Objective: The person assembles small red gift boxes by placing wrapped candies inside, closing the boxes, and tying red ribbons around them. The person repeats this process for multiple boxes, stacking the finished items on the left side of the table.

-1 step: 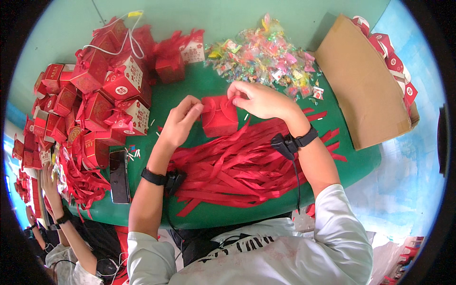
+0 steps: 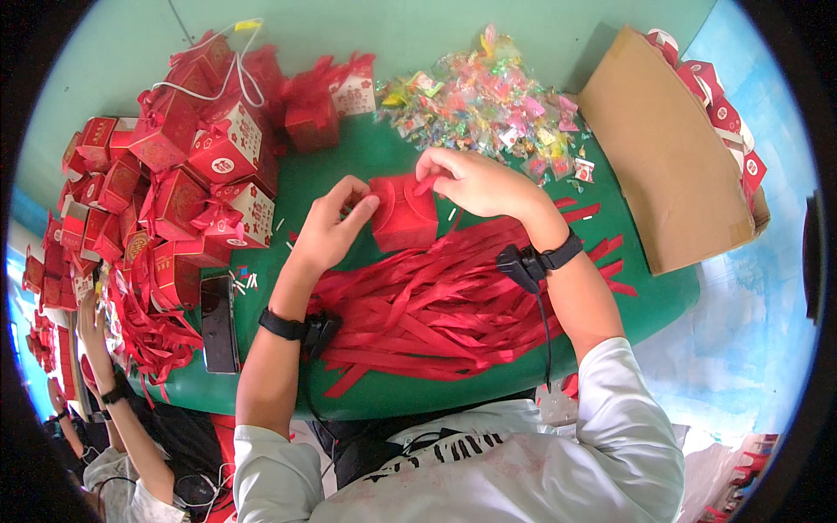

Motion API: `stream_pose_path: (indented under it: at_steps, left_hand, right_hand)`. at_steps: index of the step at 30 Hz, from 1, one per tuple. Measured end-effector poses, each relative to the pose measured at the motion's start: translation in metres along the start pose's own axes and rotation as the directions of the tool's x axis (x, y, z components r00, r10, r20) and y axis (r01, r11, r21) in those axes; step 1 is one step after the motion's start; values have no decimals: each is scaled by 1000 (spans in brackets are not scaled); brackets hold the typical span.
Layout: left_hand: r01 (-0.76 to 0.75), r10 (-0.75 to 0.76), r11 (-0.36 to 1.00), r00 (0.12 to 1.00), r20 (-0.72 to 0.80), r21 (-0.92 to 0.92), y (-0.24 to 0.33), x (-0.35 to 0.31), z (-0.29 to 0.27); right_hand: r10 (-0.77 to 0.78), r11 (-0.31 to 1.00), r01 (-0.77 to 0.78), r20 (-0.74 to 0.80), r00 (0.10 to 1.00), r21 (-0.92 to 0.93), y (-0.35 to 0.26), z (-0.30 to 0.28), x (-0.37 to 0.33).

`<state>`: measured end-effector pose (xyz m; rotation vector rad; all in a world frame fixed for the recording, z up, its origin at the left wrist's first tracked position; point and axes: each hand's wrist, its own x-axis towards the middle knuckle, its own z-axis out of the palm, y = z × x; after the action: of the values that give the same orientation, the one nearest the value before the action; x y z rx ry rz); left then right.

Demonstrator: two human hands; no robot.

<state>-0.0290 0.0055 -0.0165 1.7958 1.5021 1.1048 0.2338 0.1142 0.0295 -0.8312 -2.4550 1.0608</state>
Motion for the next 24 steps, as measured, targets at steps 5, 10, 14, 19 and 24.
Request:
stream_pose_path:
  at_steps: [5,10,14,19,24]
  left_hand:
    - [54,-54,999,998,27,10,4,2,-2]
    - [-95,102,979,994,-34,179,8,1,0]
    - [-208,219,884,976,23,418,17,-1,-5]
    - [-151,179,882,984,-20,447,14,-1,-2]
    - [-32,77,952,988,-137,304,17,-1,6]
  right_hand:
    - [53,998,-53,20,998,-24,2,-11,5]
    - [33,994,-27,61,998,-106,-13,-9,3]
    - [74,972,-67,23,997,-223,-18,-2,3]
    - [47,960,-46,-5,999,-277,-18,0,6]
    - [-254,932,185,-198,947,-313,-18,19,1]
